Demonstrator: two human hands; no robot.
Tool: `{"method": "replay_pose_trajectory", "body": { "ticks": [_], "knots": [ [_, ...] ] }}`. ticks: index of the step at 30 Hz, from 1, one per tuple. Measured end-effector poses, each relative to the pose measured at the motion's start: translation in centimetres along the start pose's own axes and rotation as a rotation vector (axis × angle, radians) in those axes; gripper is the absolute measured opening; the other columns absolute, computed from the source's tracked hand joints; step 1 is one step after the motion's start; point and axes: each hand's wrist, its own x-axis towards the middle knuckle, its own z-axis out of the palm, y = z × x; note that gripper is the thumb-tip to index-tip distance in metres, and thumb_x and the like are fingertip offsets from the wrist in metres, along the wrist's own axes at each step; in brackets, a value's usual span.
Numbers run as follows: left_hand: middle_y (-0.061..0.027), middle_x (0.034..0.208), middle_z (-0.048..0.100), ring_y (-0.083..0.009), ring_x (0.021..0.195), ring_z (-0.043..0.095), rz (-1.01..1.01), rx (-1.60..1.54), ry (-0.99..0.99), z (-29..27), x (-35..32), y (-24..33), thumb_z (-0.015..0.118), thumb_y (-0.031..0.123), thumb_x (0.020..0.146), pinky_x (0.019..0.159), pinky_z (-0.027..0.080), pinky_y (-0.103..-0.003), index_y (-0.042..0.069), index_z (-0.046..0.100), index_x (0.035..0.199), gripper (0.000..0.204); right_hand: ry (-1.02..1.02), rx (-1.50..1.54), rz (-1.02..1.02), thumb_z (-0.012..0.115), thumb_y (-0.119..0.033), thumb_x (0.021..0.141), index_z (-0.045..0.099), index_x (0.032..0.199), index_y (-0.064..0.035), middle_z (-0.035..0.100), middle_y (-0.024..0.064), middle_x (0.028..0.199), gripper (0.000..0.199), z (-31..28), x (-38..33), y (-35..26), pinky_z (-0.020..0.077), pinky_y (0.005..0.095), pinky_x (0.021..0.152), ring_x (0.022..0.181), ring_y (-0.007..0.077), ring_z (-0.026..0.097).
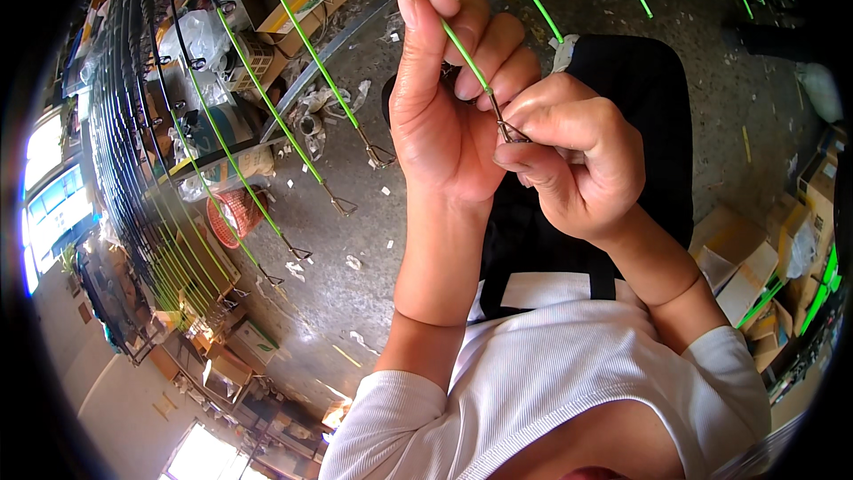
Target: The person sits on the floor and attaches small metal wire loops to the tips of green fishing rods. They hold the rod in one hand and use the other to thread and secure the metal piece onto the rod's end. The workspace is cluttered with boxes and other fishing equipment.
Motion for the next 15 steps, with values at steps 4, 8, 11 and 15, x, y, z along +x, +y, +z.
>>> {"method": "replay_pose_trajectory", "body": {
  "ticks": [4,8,11,15],
  "knots": [
    [0.0021,0.069,0.038,-0.0075,0.055,0.029,0.018,-0.003,-0.041,0.0,0.1,0.0,0.044,0.025,0.097,0.049,0.028,-0.022,0.005,0.057,0.091,0.025,-0.003,0.008,-0.01,0.058,-0.006,0.088,0.045,0.095,0.001,0.057,0.0144,0.084,0.016,0.0,0.1,0.0,0.0416,0.0193,0.05,0.057,0.0076,0.05],
    [0.0001,0.07,0.038,-0.0088,0.056,0.03,0.097,0.127,-0.049,-0.5,-0.1,0.0,0.047,0.02,0.095,0.051,0.029,-0.023,0.003,0.054,0.086,0.02,0.032,0.086,0.139,0.056,-0.004,0.089,0.044,0.094,0.0013,0.056,0.013,0.083,0.013,0.3,0.0,-0.6,0.0382,0.0184,0.047,0.054,0.0066,0.047],
    [-0.0006,0.068,0.037,-0.0093,0.056,0.03,0.13,0.21,0.006,-0.4,-0.4,-0.4,0.049,0.019,0.093,0.051,0.029,-0.024,0.003,0.052,0.084,0.019,0.093,0.125,0.214,0.054,-0.002,0.09,0.044,0.094,0.0013,0.055,0.011,0.08,0.011,0.8,-0.1,-0.4,0.0356,0.0181,0.045,0.052,0.0058,0.044],
    [-0.0005,0.067,0.039,-0.0096,0.058,0.032,0.114,0.275,0.048,-0.6,-0.7,-0.2,0.05,0.022,0.093,0.052,0.031,-0.024,0.003,0.052,0.085,0.021,0.164,0.086,0.336,0.064,-0.006,0.084,0.051,0.089,0.0,0.058,0.0083,0.076,0.015,1.0,-0.3,-0.7,0.0426,0.0203,0.054,0.061,0.0082,0.053]
  ]
}}
